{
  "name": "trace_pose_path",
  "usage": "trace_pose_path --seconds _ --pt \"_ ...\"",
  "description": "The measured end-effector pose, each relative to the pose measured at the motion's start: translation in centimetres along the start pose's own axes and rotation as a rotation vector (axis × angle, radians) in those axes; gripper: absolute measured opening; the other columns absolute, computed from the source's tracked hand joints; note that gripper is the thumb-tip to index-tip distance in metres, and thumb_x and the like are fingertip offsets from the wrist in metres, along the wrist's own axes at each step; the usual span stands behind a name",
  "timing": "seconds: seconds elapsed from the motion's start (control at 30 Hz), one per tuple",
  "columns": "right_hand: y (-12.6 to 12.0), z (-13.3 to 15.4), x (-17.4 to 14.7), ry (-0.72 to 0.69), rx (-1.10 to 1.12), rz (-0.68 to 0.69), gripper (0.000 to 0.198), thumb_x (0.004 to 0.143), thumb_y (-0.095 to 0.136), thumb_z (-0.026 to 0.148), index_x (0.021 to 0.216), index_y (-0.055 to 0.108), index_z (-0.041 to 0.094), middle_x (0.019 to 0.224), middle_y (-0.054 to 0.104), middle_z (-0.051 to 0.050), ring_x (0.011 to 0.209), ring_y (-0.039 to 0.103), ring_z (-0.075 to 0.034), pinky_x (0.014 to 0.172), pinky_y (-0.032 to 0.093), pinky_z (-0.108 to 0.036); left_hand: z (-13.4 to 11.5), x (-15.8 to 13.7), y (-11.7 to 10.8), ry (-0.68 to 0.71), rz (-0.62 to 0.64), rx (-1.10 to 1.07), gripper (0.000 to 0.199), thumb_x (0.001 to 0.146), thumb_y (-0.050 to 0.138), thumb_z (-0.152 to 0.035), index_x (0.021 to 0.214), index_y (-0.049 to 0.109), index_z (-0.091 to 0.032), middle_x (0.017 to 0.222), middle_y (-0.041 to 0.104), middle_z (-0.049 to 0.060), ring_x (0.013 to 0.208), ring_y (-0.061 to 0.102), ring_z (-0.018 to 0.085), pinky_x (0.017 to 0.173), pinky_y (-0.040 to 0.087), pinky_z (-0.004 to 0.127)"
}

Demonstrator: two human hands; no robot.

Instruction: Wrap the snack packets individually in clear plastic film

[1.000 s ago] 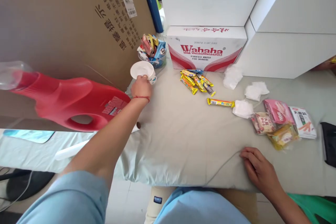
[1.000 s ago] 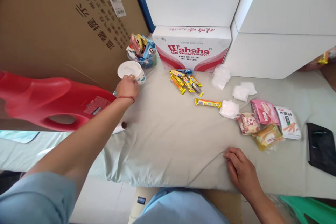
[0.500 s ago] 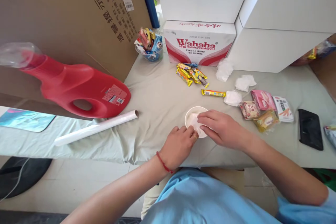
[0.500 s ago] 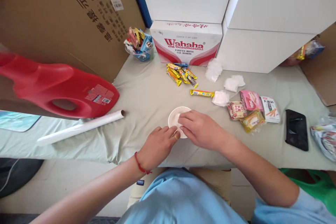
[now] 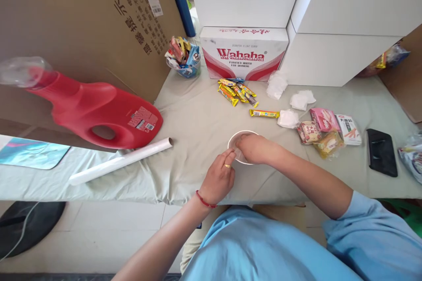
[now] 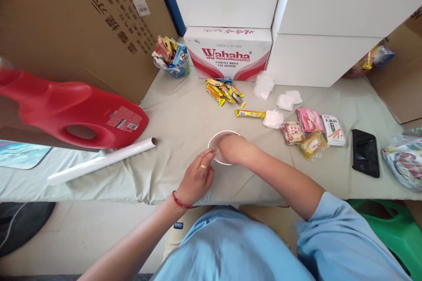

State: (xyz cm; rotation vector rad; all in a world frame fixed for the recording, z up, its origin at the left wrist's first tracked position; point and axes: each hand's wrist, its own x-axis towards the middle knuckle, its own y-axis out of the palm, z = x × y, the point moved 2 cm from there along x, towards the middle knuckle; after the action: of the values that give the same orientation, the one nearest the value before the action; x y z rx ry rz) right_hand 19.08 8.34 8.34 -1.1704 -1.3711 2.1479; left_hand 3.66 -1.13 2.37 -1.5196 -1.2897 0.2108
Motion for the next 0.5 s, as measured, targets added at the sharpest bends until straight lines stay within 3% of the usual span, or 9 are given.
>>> trace_pose_path --seconds 0.1,0.2,0.27,0.33,0.4,0.5 --pt "0.8 -0.9 -1.9 -0.014 0.132 -0.105 0.04 0.095 0.059 0.012 0.134 0.07 0.015 0.124 0.069 -0.016 0.106 0.072 -0.026 0.091 0.056 -0.034 -0.1 -0.2 0.5 0.012 -0.05 -0.075 0.068 0.092 0.044 0.001 0.156 0.037 -0.02 0.138 0.064 0.018 0.128 0.065 0.026 0.104 0.061 0.045" --pt "2.0 -2.1 -4.5 -0.072 0.34 -0.36 0.049 0.09 0.062 0.012 0.139 0.065 0.019 0.121 0.065 -0.012 0.099 0.069 -0.022 0.087 0.056 -0.033 -0.4 -0.1 0.8 -0.008 -0.092 -0.127 0.072 0.094 0.046 -0.001 0.161 0.03 -0.019 0.142 0.061 0.02 0.134 0.061 0.026 0.109 0.058 0.046" --pt "2.9 -3.1 -6.2 -0.098 0.542 -0.568 0.044 0.089 0.065 0.018 0.132 0.066 0.02 0.112 0.065 -0.009 0.091 0.067 -0.021 0.079 0.056 -0.032 -0.5 0.1 0.9 -0.024 -0.11 -0.127 0.069 0.094 0.049 -0.002 0.16 0.032 -0.017 0.141 0.06 0.021 0.134 0.06 0.027 0.108 0.058 0.045" --pt "3.4 -4.4 -7.7 -0.055 0.832 -0.754 0.038 0.087 0.07 0.027 0.125 0.066 0.023 0.1 0.064 -0.005 0.075 0.062 -0.017 0.063 0.053 -0.029 -0.5 0.3 1.0 -0.009 -0.086 -0.098 0.06 0.095 0.052 -0.004 0.152 0.042 -0.018 0.138 0.061 0.02 0.126 0.063 0.026 0.101 0.06 0.042" --pt "3.4 -6.4 -8.7 0.057 1.167 -0.939 0.038 0.083 0.073 0.031 0.12 0.063 0.026 0.09 0.062 0.0 0.061 0.054 -0.013 0.048 0.043 -0.024 -0.5 0.7 1.0 0.025 -0.035 -0.066 0.044 0.096 0.054 -0.006 0.137 0.055 -0.02 0.134 0.063 0.018 0.112 0.065 0.024 0.089 0.061 0.038" --pt "1.9 -11.0 -9.4 0.185 1.464 -1.298 0.035 0.075 0.073 0.029 0.107 0.058 0.028 0.082 0.056 0.004 0.058 0.048 -0.011 0.043 0.031 -0.021 -0.6 1.3 0.9 0.066 0.026 -0.088 0.021 0.098 0.055 -0.01 0.115 0.062 -0.02 0.123 0.067 0.015 0.097 0.063 0.021 0.08 0.059 0.035"
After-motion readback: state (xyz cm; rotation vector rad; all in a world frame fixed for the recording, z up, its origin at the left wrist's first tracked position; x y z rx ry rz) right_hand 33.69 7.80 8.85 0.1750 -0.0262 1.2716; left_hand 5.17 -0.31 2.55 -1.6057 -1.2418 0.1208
